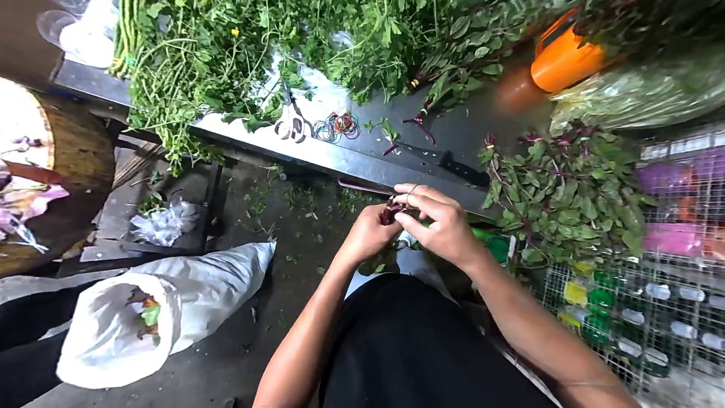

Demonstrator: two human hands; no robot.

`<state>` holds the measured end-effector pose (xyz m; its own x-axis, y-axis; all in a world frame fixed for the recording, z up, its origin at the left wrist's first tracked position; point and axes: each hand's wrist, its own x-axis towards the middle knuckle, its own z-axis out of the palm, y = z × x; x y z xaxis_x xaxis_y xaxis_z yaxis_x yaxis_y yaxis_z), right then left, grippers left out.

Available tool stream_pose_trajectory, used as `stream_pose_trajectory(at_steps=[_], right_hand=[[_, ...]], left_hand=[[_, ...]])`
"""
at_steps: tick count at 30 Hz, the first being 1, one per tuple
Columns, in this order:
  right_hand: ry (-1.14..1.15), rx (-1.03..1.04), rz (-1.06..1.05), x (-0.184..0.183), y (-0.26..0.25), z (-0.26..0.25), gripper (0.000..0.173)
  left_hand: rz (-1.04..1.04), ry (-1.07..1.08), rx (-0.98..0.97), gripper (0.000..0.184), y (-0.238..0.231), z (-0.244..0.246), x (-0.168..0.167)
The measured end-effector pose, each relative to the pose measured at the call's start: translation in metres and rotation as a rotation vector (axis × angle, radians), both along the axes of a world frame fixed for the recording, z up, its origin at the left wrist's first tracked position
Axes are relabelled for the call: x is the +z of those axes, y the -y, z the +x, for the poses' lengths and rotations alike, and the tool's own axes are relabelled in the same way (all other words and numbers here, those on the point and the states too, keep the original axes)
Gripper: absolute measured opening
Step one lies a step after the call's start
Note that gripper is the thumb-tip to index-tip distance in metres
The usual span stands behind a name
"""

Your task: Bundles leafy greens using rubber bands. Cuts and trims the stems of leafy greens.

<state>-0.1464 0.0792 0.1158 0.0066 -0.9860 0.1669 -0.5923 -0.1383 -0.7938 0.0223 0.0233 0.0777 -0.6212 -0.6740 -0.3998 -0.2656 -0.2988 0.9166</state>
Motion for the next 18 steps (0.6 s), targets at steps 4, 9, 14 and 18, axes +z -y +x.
stream_pose_trajectory(at_steps=[4, 9, 14, 18], right_hand=[[-0.179, 0.032, -0.059, -0.002, 0.005, -0.004, 0.015], [-0.379, 0.220, -0.049, 0.001, 0.011, -0.013, 0.015], [-0.495, 0.369, -0.116, 0.001, 0.015, -0.020, 0.013], [-0.470, 0.448, -0.118, 0.002, 0.023, -0.024, 0.013]], left_hand=[[-0.047, 0.207, -0.138, 0.021, 0.008, 0.000, 0.007], [-0.021, 0.256, -0.235, 0.021, 0.011, 0.001, 0.004], [0.114, 0.196, -0.294, 0.017, 0.015, 0.003, 0.002], [0.086, 0.228, -0.367, 0.020, 0.018, 0.002, -0.001]])
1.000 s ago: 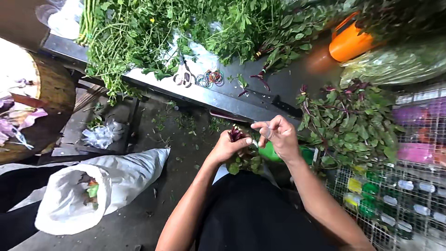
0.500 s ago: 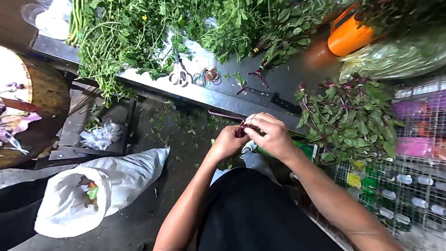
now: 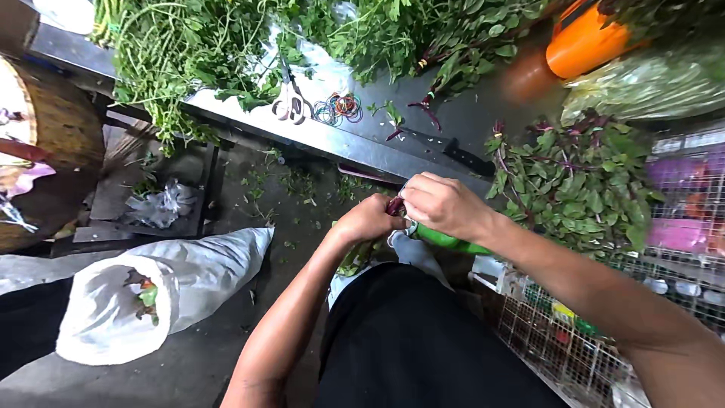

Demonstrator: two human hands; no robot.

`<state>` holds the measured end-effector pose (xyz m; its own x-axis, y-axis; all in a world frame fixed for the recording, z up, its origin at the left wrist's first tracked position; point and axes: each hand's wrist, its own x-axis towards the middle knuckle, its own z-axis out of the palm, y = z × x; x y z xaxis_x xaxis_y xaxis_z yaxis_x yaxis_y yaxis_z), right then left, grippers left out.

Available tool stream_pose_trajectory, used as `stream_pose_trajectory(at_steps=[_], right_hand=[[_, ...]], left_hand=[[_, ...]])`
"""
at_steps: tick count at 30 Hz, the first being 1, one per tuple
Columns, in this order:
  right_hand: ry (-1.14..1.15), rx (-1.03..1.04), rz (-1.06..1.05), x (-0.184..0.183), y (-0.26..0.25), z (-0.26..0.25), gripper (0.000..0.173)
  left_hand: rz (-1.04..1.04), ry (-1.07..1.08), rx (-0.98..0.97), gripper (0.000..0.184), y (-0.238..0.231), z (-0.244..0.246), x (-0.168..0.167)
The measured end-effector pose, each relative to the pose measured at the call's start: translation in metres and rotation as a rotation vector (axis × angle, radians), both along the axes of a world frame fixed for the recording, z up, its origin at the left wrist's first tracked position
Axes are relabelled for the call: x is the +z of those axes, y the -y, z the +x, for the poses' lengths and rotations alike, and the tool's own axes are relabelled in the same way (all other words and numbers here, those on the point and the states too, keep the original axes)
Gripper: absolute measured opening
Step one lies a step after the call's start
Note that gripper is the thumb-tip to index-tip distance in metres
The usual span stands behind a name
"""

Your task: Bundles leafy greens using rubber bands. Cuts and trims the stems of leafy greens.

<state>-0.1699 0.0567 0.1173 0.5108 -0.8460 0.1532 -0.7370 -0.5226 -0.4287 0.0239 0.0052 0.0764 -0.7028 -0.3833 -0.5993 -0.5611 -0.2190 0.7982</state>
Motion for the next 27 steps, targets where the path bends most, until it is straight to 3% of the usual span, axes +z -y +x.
stream_pose_trajectory(at_steps=[4, 7, 11, 14, 17, 20, 24, 27], right_hand=[[0.166, -0.015, 0.117, -0.005, 0.007, -0.005, 0.013], [0.358, -0.094, 0.176, -0.012, 0.010, -0.009, 0.011], [0.548, -0.157, 0.192, -0.016, 0.006, -0.005, 0.010], [0.658, -0.271, 0.292, -0.020, 0.010, -0.016, 0.015], [0.381, -0.578, 0.349, -0.043, 0.031, -0.057, 0.029], [0.009, -0.802, 0.439, -0.085, 0.046, -0.108, 0.049], [-0.116, -0.812, 0.468, -0.120, 0.039, -0.130, 0.041], [-0.215, -0.770, 0.491, -0.122, 0.047, -0.132, 0.045]], left_hand=[[-0.192, 0.085, -0.128, 0.021, 0.004, -0.001, -0.001], [-0.271, -0.033, -0.131, 0.018, 0.009, 0.004, -0.006], [-0.151, -0.186, -0.115, 0.018, 0.010, 0.009, -0.010], [0.061, -0.284, -0.090, 0.020, 0.013, 0.015, -0.010], [0.230, -0.359, -0.062, 0.016, 0.017, 0.022, -0.008], [0.156, -0.338, -0.001, 0.018, 0.019, 0.024, 0.000], [-0.106, -0.259, 0.164, 0.023, 0.016, 0.023, 0.004], [-0.111, -0.247, 0.258, 0.021, 0.012, 0.022, 0.003]])
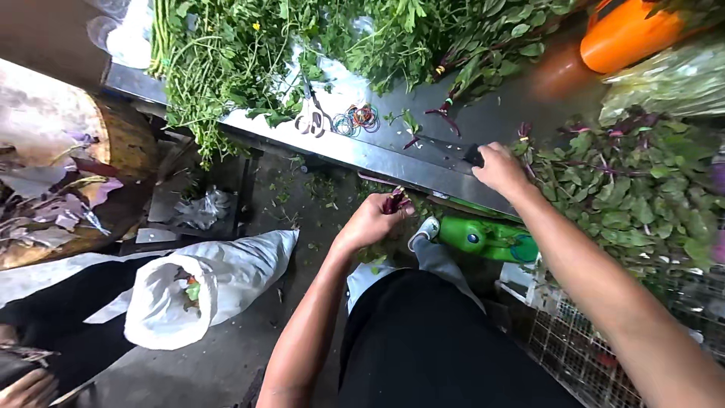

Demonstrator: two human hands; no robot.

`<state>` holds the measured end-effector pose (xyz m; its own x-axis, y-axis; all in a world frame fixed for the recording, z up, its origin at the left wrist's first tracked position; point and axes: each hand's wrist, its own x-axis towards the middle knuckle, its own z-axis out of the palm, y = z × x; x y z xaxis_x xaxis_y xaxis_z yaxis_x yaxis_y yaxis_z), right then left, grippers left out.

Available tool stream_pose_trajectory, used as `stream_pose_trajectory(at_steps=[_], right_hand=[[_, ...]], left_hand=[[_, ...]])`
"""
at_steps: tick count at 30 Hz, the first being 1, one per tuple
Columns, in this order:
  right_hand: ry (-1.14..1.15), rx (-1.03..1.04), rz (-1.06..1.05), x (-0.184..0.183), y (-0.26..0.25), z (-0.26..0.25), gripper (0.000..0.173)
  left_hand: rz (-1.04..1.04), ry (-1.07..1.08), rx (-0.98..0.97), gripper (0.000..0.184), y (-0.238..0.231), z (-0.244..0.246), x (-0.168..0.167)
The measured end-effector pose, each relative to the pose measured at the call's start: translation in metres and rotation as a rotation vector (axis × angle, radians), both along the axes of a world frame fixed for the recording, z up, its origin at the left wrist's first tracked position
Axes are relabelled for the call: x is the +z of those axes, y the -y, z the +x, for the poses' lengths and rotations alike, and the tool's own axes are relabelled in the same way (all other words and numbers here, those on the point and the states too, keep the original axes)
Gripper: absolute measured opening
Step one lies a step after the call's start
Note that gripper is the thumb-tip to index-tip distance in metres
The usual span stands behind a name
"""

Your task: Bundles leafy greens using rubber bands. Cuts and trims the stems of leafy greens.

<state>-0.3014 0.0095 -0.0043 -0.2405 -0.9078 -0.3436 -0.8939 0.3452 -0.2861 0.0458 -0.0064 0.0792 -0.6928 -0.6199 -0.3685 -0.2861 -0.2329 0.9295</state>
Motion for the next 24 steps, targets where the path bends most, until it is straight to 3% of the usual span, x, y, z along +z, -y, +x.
stream_pose_trajectory(at_steps=[3, 6, 10, 13, 17, 24], right_hand=[[0.003, 0.005, -0.055, 0.009, -0.006, -0.002, 0.044], [0.085, -0.048, -0.089, 0.048, -0.026, 0.014, 0.041], [0.447, -0.070, 0.007, 0.112, -0.069, 0.066, 0.040], [0.658, -0.049, 0.077, 0.137, -0.091, 0.108, 0.044], [0.678, -0.014, 0.082, 0.138, -0.098, 0.133, 0.045], [0.681, -0.024, 0.147, 0.131, -0.099, 0.134, 0.045]], left_hand=[[0.076, 0.032, 0.101, 0.023, -0.002, -0.005, 0.001], [0.071, 0.096, 0.196, 0.021, -0.005, -0.008, -0.004], [0.030, 0.172, 0.261, 0.015, -0.007, -0.015, -0.013], [-0.023, 0.237, 0.272, 0.013, -0.008, -0.021, -0.015], [-0.067, 0.267, 0.253, 0.014, -0.009, -0.029, -0.014], [-0.076, 0.289, 0.205, 0.011, -0.011, -0.030, -0.013]])
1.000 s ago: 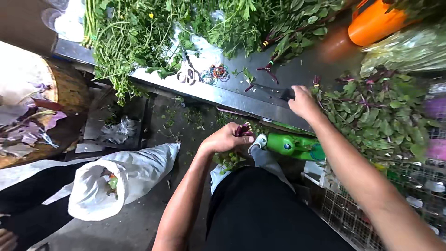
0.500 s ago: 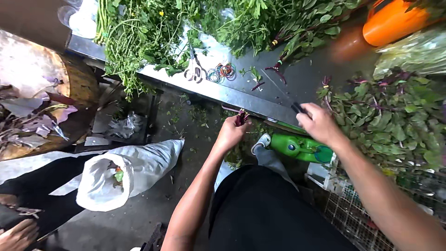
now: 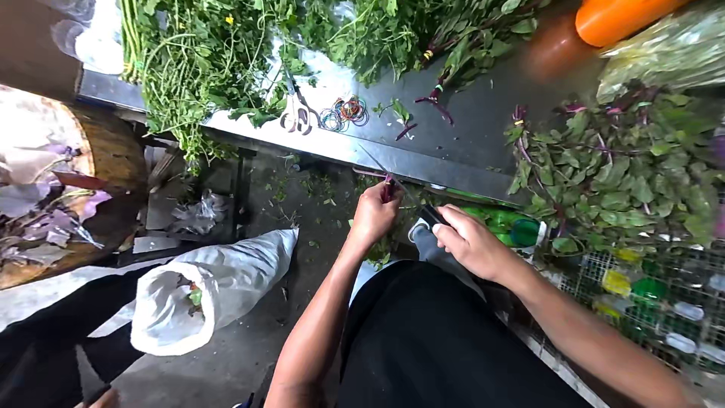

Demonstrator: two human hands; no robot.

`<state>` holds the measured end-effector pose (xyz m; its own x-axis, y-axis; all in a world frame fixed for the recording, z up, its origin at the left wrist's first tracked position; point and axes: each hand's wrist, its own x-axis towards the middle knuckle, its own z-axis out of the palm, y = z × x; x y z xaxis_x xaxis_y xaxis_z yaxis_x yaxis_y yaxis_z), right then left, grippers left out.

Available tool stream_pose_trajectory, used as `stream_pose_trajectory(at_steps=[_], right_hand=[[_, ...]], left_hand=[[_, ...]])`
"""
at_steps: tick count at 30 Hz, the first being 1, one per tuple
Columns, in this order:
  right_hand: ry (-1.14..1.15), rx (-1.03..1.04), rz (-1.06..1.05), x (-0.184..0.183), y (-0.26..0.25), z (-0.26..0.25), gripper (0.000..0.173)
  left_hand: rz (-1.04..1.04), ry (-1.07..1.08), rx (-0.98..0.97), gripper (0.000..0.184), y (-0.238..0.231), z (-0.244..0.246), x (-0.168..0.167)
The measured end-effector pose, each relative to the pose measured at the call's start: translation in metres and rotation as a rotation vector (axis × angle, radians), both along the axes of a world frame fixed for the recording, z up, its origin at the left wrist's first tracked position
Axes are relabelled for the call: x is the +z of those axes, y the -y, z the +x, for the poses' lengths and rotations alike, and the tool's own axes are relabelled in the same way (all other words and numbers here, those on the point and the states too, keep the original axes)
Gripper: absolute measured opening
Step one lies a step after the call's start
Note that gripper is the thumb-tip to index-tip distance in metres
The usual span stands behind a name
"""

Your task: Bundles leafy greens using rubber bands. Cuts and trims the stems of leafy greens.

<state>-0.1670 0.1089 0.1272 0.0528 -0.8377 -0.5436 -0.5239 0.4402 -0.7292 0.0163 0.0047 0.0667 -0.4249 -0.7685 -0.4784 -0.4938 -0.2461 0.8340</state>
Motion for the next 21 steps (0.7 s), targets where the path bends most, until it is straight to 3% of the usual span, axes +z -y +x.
stream_pose_trajectory(at_steps=[21], right_hand=[[0.064, -0.129, 0.086, 0.002, 0.002, 0.025, 0.039]], left_hand=[[-0.351, 0.198, -0.181, 0.008, -0.009, 0.003, -0.006]])
